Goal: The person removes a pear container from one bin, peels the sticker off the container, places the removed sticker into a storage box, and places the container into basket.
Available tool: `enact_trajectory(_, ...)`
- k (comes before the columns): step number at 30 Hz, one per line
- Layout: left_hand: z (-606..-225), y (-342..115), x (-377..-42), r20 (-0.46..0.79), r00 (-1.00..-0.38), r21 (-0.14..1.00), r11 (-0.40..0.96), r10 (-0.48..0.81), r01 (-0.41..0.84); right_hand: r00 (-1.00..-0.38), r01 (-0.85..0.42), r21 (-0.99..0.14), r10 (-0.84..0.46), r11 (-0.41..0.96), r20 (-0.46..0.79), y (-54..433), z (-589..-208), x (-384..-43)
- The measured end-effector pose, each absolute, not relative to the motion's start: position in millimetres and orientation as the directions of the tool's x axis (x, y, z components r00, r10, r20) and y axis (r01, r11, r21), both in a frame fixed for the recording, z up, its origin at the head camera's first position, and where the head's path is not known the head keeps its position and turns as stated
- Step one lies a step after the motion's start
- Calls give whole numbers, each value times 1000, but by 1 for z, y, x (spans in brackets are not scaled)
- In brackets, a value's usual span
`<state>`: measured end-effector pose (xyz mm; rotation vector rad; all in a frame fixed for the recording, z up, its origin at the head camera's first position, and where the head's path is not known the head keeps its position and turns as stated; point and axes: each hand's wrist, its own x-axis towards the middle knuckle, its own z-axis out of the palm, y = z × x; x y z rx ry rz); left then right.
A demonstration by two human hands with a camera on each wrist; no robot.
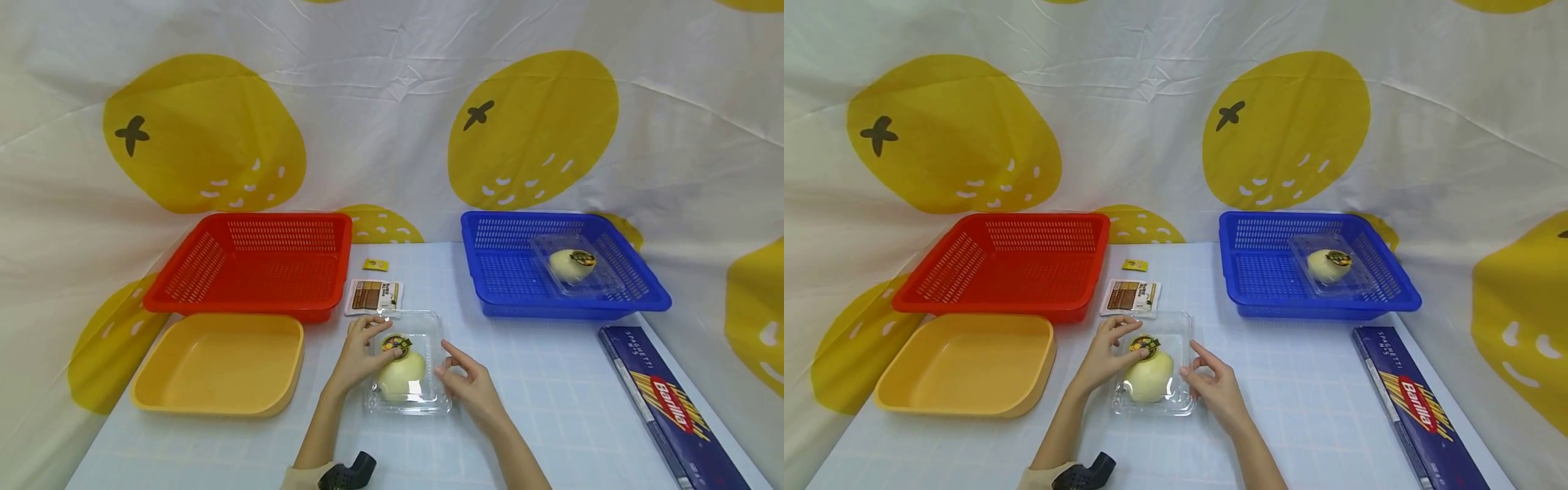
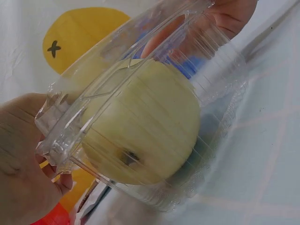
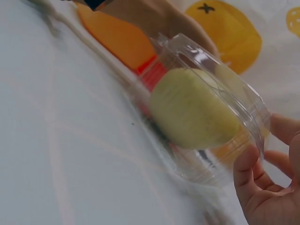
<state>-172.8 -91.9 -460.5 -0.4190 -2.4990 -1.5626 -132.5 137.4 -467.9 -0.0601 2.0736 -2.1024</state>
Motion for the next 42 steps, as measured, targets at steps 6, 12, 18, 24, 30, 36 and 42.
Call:
enact_trajectory(6,-459,-91,-177,344,-917,786,473,202,399,-973,80,-997,-215,11,-80,142,-467,-136)
enact_trajectory(12,-459,-89,-179,361,-917,773,495,173,397,-969,83,-997,-233,-2,-80,141,-467,-136)
enact_trajectory(18,-459,-89,-178,372,-914,778,483,162,402,-970,88,-996,-226,-2,-86,142,-467,-134)
enact_trajectory(24,-459,-89,-179,394,-907,783,462,148,415,-971,70,-997,-232,-13,-65,142,-467,-134)
enact_trajectory(30,-460,-89,-178,402,-907,795,444,124,413,-970,65,-998,-235,-17,-59,141,-469,-134)
enact_trajectory(36,-460,-88,-177,378,-920,828,406,106,387,-971,67,-998,-230,-21,-60,141,-469,-134)
enact_trajectory(42,-460,-88,-177,372,-923,847,371,97,381,-972,76,-997,-224,-28,-67,141,-470,-134)
